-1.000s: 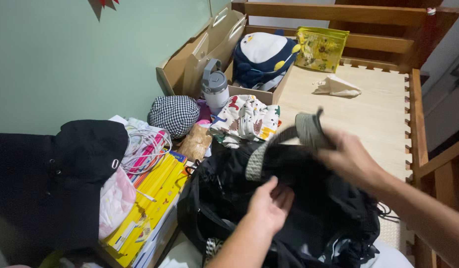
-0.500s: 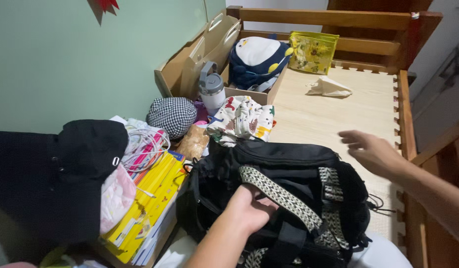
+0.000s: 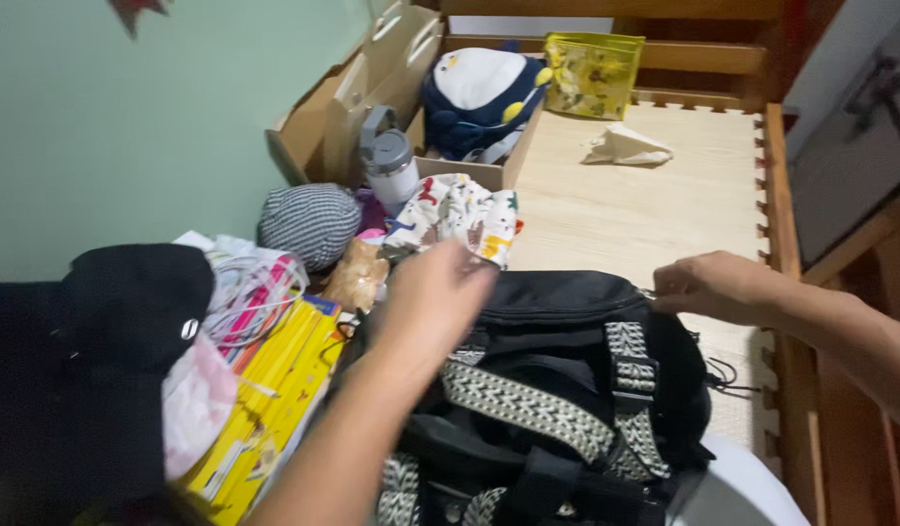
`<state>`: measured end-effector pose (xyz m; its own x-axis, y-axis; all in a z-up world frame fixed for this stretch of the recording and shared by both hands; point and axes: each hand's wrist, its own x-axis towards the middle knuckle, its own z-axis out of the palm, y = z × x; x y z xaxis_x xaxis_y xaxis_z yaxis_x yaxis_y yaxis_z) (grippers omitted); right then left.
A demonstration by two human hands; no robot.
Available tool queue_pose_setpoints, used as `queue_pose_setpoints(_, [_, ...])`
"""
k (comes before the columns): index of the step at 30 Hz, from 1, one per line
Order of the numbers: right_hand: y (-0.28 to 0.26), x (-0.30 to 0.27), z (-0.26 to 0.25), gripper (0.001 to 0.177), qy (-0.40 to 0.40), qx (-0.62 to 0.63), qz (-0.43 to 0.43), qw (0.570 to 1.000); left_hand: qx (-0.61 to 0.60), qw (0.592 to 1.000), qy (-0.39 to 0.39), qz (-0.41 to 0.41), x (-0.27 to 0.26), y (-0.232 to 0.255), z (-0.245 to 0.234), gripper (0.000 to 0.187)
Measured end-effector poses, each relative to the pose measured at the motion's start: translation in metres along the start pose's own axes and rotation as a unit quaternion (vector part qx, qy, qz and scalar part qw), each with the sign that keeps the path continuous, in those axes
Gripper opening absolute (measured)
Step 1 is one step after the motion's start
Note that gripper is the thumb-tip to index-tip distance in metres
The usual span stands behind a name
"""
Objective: The person unpacks a black backpack on a bed, taking out a checkered pouch, a gray pouch, clothing, a charging cable and charger, diapers, a hair bow, papers, and books, and placing each item on the bed beside the bag.
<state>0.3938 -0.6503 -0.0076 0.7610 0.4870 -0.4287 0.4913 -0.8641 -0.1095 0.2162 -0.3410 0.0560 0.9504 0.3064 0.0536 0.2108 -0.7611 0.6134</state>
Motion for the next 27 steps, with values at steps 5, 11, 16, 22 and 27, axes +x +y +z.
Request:
queue_pose_setpoints(5, [-0.006, -0.027, -0.009, 0.032, 0.115, 0.031, -0.101, 0.988, -0.099, 0.951, -0.014, 0.291, 0.049, 0.088, 0.107, 0.046])
queue_pose_setpoints(11, [-0.016, -0.040, -0.004, 0.043, 0.096, 0.148, 0.000, 0.984, -0.122, 0.968, -0.075, 0.207, 0.044, 0.089, 0.155, 0.025])
queue_pose_setpoints(16, [-0.014, -0.029, 0.013, 0.040, 0.083, 0.334, 0.009, 0.939, -0.102, 0.972, -0.028, 0.211, 0.029, 0.076, 0.158, 0.012])
queue_pose_setpoints(22, [-0.004, 0.017, 0.040, 0.037, -0.069, 0.446, 0.136, 0.882, -0.094, 0.916, -0.032, 0.388, 0.018, 0.057, 0.140, 0.008])
queue_pose_setpoints(27, [0.010, 0.061, 0.063, 0.024, -0.078, 0.501, 0.159, 0.847, -0.065, 0.882, -0.029, 0.466, 0.005, 0.044, 0.123, 0.012])
